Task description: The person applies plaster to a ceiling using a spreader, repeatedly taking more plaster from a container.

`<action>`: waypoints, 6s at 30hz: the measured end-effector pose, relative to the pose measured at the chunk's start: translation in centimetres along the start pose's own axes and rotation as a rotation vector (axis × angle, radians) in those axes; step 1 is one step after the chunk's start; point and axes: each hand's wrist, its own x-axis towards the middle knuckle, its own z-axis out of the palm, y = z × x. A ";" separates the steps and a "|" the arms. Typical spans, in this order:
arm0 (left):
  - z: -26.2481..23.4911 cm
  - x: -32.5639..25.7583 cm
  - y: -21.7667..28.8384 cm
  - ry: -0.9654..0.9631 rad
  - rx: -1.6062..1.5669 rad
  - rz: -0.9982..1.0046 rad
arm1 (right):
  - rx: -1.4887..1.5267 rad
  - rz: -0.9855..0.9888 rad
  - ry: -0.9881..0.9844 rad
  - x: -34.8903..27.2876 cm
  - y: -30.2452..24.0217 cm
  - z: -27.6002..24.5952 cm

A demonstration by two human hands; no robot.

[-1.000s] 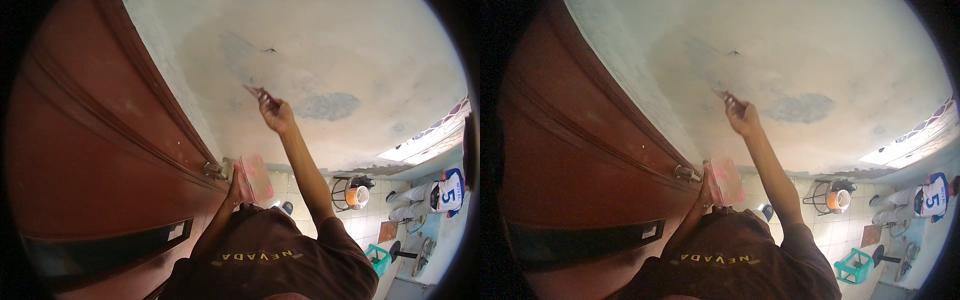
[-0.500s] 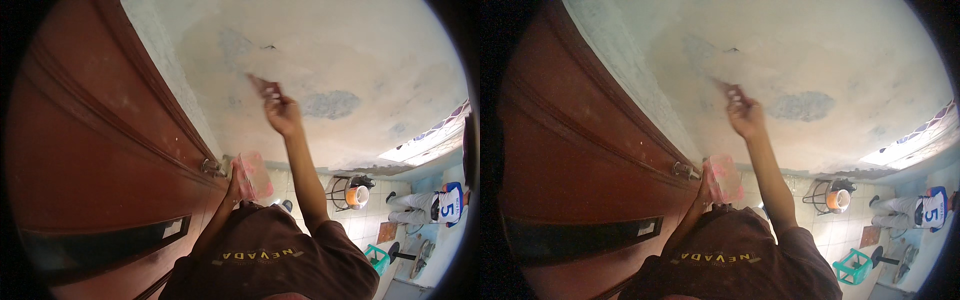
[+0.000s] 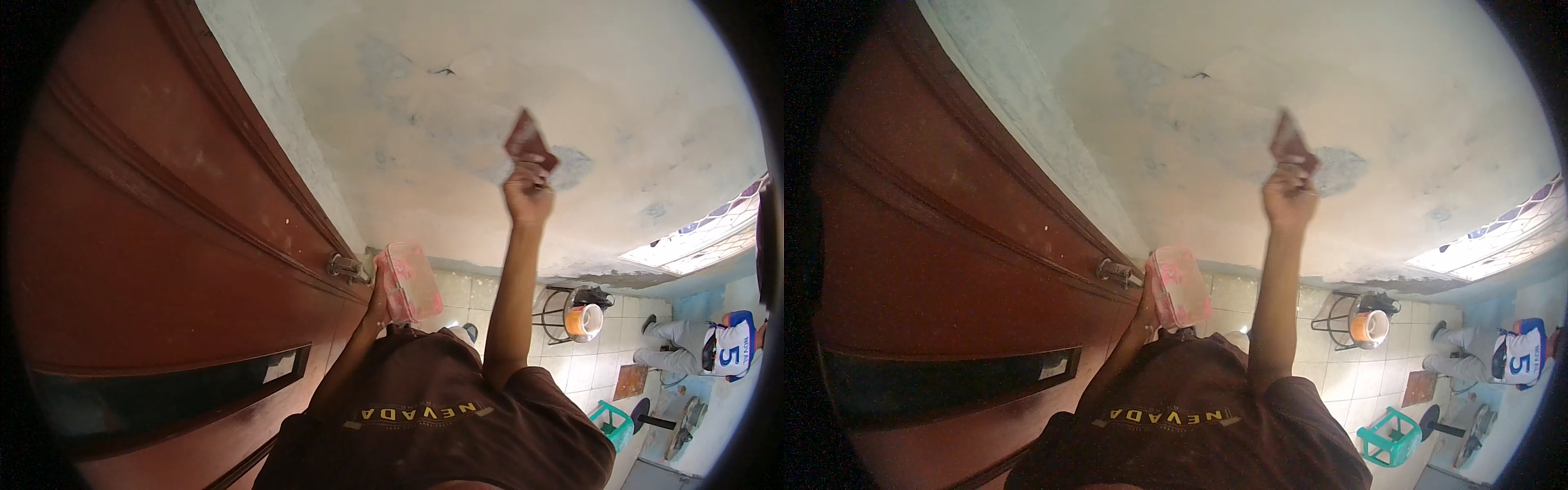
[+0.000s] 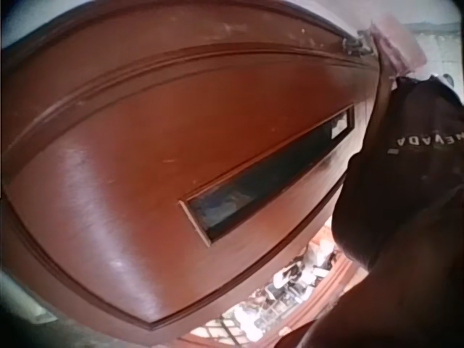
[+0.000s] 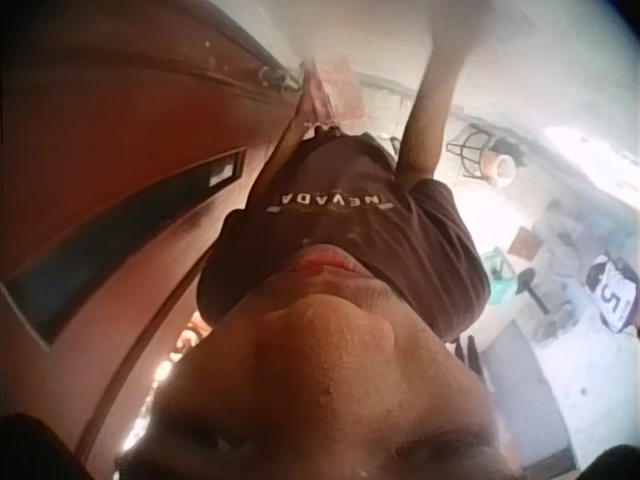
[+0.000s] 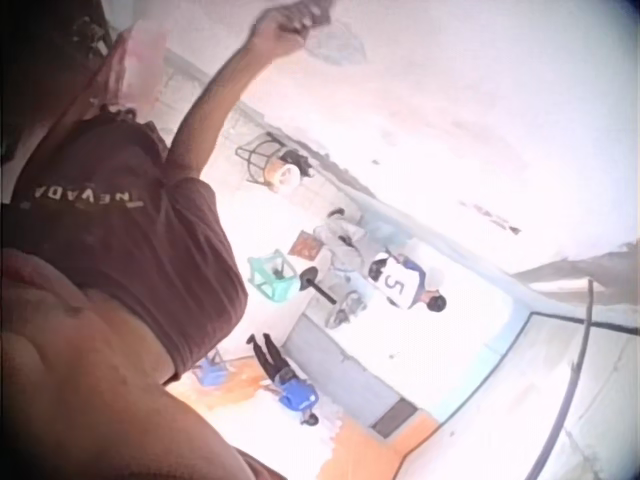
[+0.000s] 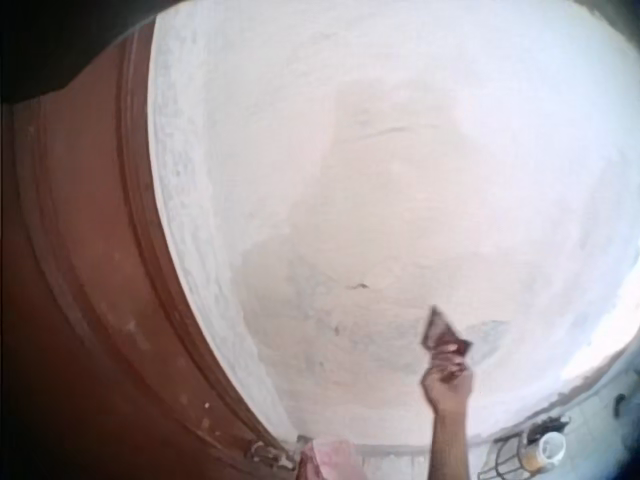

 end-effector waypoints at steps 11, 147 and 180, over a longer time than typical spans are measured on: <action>-0.8 1.6 -0.8 -0.049 -0.003 -0.061 | 0.075 0.163 0.285 11.7 2.5 -6.0; 15.4 1.3 -24.0 0.289 -0.153 0.550 | -0.792 0.465 0.453 -19.0 -21.3 1.3; 3.5 -2.4 -2.5 0.129 -0.219 0.271 | 0.324 0.446 -0.079 4.0 8.8 3.5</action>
